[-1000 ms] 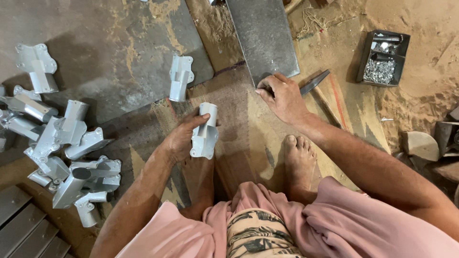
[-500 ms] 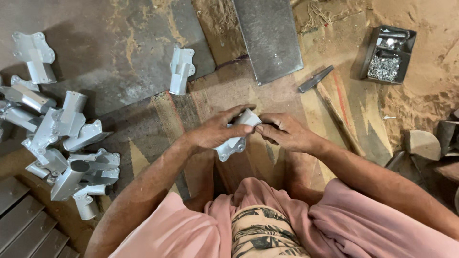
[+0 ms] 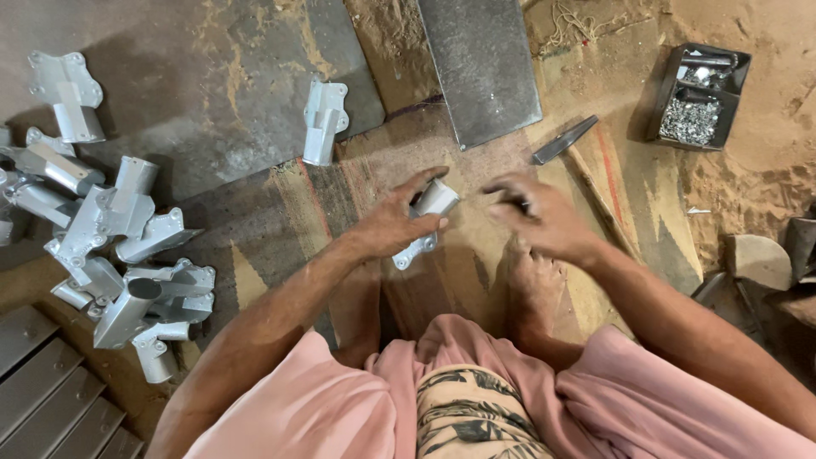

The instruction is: The person sits on the workshop floor and hammers cast metal fittings one at a time on a steel plate, striking the parts with a small hammer to shape or straighten them, then places the finished fitting onto a growing pile and picks up the next one.

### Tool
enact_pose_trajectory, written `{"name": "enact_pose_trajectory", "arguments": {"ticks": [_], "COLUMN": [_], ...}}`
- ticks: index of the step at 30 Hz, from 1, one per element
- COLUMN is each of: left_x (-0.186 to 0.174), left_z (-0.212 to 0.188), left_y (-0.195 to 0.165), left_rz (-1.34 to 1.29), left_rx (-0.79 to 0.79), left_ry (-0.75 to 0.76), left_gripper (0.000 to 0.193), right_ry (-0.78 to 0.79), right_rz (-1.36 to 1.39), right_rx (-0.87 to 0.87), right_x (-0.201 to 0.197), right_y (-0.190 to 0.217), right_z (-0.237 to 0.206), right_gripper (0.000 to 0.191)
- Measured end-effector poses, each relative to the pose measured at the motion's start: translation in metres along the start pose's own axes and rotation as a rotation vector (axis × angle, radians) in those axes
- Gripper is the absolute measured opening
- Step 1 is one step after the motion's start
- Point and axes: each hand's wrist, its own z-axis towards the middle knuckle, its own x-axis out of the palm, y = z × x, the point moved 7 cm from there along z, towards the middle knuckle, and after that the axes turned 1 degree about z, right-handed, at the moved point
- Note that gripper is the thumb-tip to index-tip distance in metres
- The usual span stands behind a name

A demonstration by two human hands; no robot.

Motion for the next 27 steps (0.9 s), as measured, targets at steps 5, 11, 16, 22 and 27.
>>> {"name": "enact_pose_trajectory", "arguments": {"ticks": [5, 11, 16, 22, 27], "left_x": [-0.006, 0.0, 0.007, 0.01, 0.009], "left_z": [0.012, 0.039, 0.068, 0.081, 0.086], "left_y": [0.015, 0.012, 0.02, 0.045, 0.049], "left_rz": [-0.067, 0.028, -0.078, -0.047, -0.044], "left_rx": [-0.033, -0.033, -0.04, -0.141, 0.011], "left_ry": [-0.009, -0.019, -0.058, -0.027, -0.076], "left_gripper": [0.083, 0.088, 0.094, 0.098, 0.093], "right_ry": [-0.263, -0.129, -0.176, -0.377, -0.177], "right_rz": [-0.506, -0.739, -0.702, -0.564, -0.42], "right_rx": [0.412, 0.683, 0.684, 0.65, 0.702], "right_x": [-0.07, -0.081, -0.082, -0.095, -0.077], "right_y": [-0.089, -0.177, -0.197, -0.166, -0.13], "right_z": [-0.041, -0.093, -0.104, -0.111, -0.106], "right_gripper": [0.038, 0.049, 0.034, 0.041, 0.048]}}
